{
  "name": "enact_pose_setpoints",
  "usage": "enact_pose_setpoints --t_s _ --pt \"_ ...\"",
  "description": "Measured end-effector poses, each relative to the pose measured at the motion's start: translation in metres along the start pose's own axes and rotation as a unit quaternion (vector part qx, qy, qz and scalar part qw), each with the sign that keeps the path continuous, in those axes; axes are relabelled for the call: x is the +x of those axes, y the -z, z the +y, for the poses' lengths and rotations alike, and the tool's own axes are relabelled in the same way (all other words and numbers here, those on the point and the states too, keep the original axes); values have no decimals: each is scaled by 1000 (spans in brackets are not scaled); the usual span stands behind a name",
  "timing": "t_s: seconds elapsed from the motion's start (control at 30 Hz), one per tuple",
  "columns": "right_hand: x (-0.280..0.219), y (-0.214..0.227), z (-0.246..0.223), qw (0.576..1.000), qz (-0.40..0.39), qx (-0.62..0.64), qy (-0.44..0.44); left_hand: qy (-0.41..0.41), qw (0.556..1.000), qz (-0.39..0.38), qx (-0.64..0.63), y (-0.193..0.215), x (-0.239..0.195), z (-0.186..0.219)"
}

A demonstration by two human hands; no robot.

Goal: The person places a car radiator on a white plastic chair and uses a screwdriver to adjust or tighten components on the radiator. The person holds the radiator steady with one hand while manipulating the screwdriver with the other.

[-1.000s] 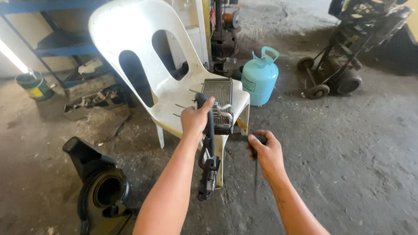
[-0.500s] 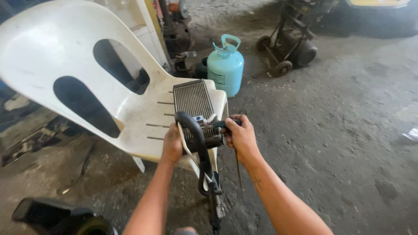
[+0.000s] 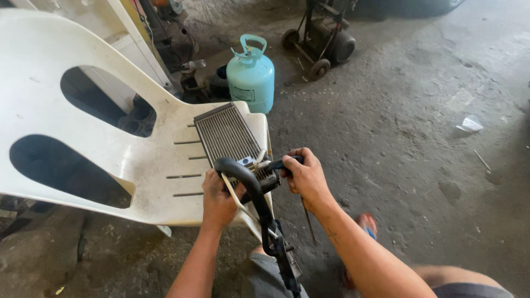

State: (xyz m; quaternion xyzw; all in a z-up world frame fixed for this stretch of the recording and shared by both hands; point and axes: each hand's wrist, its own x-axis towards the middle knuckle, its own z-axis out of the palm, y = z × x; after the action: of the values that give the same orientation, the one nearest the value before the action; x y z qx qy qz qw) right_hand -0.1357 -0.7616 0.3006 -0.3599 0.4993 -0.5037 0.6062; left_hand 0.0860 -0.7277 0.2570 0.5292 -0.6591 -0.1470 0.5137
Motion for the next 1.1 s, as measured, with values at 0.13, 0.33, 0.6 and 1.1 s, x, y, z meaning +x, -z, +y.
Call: enact_pose_setpoints --t_s 0.13,0.33,0.6,1.1 --pt "12 -3 -1 1000 -13 6 2 -43 999 -5 6 1 11 -11" --pt "37 2 -21 990 -104 -8 -92 8 999 -35 7 2 6 -22" --pt "40 10 -29 976 -107 -37 -185 55 998 -16 -15 -6 -1 -24" --pt "17 6 -38 965 -49 -254 -46 111 992 -13 -62 -23 18 -24"
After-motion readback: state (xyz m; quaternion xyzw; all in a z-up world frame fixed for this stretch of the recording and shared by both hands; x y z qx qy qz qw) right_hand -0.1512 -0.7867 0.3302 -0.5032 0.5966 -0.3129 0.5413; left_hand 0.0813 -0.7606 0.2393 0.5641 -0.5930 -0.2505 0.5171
